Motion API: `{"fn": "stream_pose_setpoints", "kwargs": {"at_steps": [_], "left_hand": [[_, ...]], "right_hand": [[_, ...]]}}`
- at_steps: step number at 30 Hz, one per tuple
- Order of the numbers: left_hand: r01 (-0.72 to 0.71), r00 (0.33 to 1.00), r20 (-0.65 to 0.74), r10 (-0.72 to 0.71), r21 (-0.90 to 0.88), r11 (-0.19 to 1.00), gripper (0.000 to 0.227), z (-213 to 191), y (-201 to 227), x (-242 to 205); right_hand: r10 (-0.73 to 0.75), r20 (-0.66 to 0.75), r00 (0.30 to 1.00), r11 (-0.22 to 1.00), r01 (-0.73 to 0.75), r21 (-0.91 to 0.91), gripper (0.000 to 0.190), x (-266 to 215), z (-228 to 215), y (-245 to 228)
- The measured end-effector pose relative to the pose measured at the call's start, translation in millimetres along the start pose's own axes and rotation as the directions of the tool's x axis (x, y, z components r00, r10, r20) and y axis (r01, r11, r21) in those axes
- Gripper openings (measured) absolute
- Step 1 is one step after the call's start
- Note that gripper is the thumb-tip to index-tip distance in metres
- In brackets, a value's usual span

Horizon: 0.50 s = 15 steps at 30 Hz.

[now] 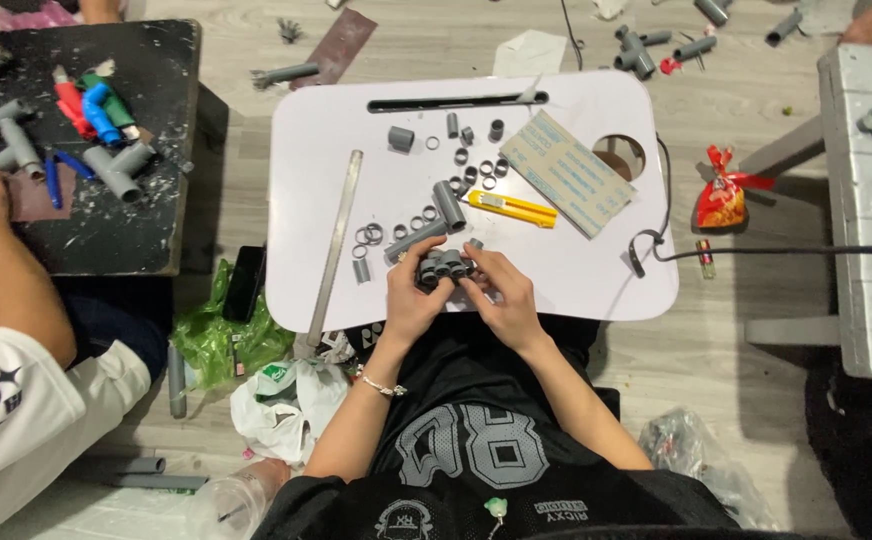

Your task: Refining and trimming the edges of small PVC components using a utility knife on a portable desk.

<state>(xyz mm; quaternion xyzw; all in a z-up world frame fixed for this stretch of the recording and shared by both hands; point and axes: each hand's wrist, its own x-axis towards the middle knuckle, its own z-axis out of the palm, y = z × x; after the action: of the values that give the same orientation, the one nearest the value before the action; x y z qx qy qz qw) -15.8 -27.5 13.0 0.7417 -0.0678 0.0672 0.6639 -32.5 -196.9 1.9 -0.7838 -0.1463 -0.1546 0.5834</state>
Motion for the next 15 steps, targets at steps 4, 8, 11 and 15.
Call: {"fn": "stream_pose_setpoints", "kwargs": {"at_steps": [4,8,11,15], "left_hand": [[-0.014,0.998,-0.063,0.014,-0.003,1.000,0.057,2.3,-2.2,0.2],[-0.067,0.995,-0.068,0.072,0.070,0.995,0.061,4.3,-3.3,6.7],[-0.144,0.986,-0.076,0.152,0.104,0.984,0.065,6.4,-16.1,17.9],[-0.194,0.973,-0.107,0.204,0.098,0.976,0.071,11.2,-38.1,20.4]], "right_hand": [[-0.085,-0.033,0.996,0.993,0.082,-0.082,0.049,-1.6,6.8,-5.6],[-0.121,-0.043,0.992,0.985,0.114,-0.128,0.050,-2.1,7.4,-4.4],[-0.152,-0.063,0.986,0.978,0.141,-0.155,0.053,0.0,8.4,0.1],[-0.147,-0.070,0.987,0.970,0.130,-0.203,0.052,-4.0,10.5,-4.7]]}}
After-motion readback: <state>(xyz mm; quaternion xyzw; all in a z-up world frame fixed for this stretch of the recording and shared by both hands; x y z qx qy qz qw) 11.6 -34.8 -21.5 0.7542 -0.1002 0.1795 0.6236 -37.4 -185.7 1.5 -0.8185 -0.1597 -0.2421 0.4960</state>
